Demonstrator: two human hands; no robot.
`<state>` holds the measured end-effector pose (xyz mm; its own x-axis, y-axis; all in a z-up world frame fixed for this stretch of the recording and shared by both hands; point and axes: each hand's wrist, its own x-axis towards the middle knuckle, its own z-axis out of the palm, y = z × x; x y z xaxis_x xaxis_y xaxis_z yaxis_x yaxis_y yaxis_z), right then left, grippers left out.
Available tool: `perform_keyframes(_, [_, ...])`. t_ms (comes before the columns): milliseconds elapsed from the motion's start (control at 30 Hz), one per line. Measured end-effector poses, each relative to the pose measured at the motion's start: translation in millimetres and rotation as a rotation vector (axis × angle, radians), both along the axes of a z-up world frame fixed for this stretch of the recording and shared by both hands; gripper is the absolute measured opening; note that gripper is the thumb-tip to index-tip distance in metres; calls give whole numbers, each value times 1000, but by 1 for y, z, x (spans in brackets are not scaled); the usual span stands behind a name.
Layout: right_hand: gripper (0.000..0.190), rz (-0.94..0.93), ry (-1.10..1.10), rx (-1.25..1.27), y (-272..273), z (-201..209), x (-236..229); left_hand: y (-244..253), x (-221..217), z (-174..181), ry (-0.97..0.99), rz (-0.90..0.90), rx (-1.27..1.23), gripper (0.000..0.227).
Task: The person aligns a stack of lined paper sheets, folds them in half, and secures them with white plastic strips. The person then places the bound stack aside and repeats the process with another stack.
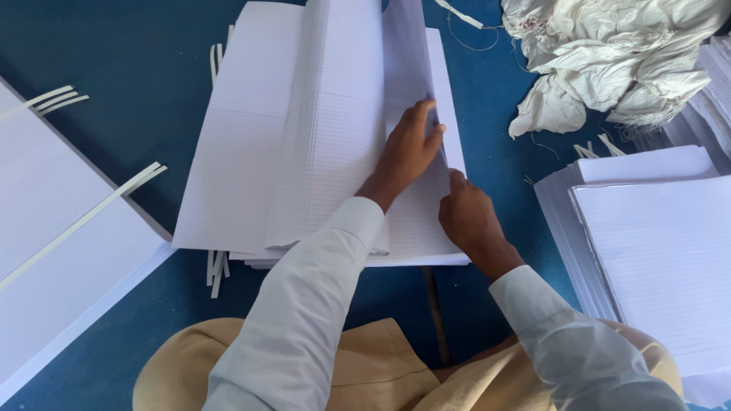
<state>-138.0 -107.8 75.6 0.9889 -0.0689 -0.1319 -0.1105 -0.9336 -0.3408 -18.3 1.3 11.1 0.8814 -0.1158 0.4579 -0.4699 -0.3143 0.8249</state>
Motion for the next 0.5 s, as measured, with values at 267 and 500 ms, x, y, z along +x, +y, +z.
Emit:
perform_keyframes(267, [40, 97, -169, -12, -7, -8, 1, 53, -30, 40, 56, 571, 804, 83])
perform_keyframes(500, [42, 51, -186, 64, -21, -10, 10, 99, -38, 51, 640, 470, 584, 136])
